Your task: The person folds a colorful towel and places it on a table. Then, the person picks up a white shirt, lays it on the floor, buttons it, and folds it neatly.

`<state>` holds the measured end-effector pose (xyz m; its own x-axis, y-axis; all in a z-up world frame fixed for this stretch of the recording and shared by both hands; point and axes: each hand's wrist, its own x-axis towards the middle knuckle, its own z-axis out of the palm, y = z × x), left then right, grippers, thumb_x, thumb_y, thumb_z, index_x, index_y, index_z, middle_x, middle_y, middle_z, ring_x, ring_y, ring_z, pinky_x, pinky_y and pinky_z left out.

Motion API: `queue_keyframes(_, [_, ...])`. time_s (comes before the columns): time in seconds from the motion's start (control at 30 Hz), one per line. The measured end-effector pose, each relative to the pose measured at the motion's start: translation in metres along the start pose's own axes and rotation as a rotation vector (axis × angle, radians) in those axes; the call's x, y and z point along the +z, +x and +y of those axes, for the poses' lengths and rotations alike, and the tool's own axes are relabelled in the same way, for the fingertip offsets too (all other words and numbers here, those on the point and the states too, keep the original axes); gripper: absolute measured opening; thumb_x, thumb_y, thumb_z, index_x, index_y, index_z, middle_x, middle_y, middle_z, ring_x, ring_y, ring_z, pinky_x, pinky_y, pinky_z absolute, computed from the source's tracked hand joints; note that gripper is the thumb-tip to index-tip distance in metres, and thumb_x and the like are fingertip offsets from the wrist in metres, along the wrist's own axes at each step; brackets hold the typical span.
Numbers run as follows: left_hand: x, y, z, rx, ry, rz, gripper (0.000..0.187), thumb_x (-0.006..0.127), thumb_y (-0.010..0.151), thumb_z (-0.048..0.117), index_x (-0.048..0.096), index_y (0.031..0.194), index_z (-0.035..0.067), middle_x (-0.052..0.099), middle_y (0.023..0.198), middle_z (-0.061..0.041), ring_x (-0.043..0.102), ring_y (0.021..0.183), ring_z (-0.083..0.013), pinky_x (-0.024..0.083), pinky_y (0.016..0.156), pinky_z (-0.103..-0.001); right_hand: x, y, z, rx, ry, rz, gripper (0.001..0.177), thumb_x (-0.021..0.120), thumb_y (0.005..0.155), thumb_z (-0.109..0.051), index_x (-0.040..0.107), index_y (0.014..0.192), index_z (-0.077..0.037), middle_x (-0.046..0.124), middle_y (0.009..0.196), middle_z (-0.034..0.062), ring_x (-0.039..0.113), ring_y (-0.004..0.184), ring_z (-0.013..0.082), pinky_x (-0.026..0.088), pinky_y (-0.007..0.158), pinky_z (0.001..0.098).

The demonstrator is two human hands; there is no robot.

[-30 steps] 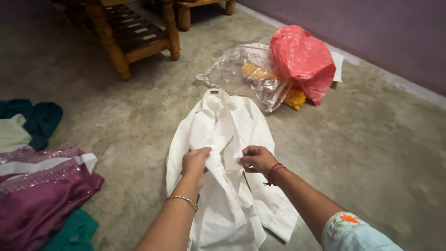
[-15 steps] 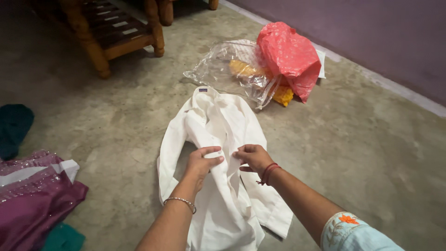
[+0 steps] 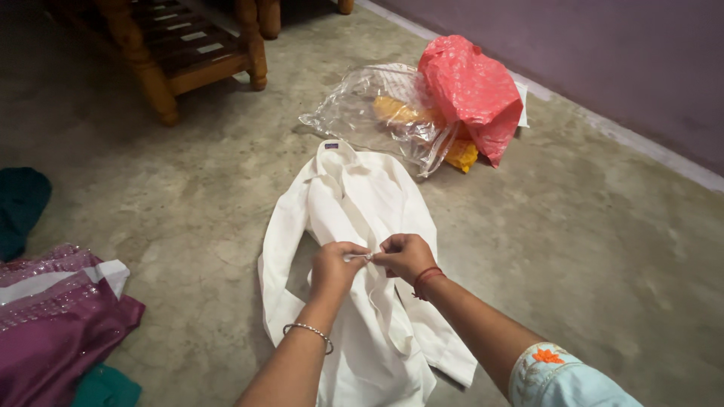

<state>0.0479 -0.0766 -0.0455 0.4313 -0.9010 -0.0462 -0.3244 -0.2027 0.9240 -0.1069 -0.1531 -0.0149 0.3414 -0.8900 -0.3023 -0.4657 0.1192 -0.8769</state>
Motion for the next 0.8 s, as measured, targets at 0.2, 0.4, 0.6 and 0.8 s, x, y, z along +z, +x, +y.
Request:
queue_keyframes(0.2, [0.004,0.001,-0.002,0.157,0.031,0.005,0.020,0.085,0.074,0.018,0.084,0.094,0.013,0.075,0.094,-0.011,0.075,0.086,-0.0242,0.059,0.077,-0.035,-0.005,0.001,0.004,0.011,0.065,-0.039,0.015,0.079,0.083,-0.010,0.074,0.091,0.001,0.075,0.087,0.0063,0.073,0.076,0.0135,0.066,0.071,0.0313])
queue_keyframes(0.4, [0.005,-0.003,-0.002,0.135,0.073,0.031,0.017,0.084,0.078,0.021,0.083,0.092,0.011,0.072,0.094,-0.012,0.074,0.087,-0.0271,0.058,0.078,-0.038,-0.005,0.005,0.011,0.036,0.102,-0.084,0.019,0.078,0.083,-0.011,0.074,0.099,-0.001,0.076,0.091,0.0062,0.074,0.081,0.0149,0.066,0.074,0.0328])
queue_keyframes(0.6, [0.001,-0.006,0.006,0.164,0.114,0.057,0.015,0.083,0.077,0.020,0.082,0.088,0.009,0.070,0.092,-0.013,0.072,0.086,-0.0290,0.057,0.078,-0.040,-0.002,0.004,0.016,0.050,0.163,-0.114,0.018,0.078,0.085,-0.014,0.075,0.098,-0.002,0.075,0.091,0.0038,0.073,0.082,0.0139,0.065,0.075,0.0334])
queue_keyframes(0.8, [-0.002,-0.011,0.021,0.230,0.220,0.059,0.015,0.085,0.076,0.024,0.083,0.086,0.013,0.065,0.086,-0.014,0.066,0.085,-0.0326,0.053,0.077,-0.046,-0.002,0.000,0.012,0.115,0.126,-0.051,0.022,0.083,0.084,-0.021,0.075,0.093,-0.003,0.074,0.090,0.0047,0.070,0.079,0.0143,0.064,0.073,0.0324])
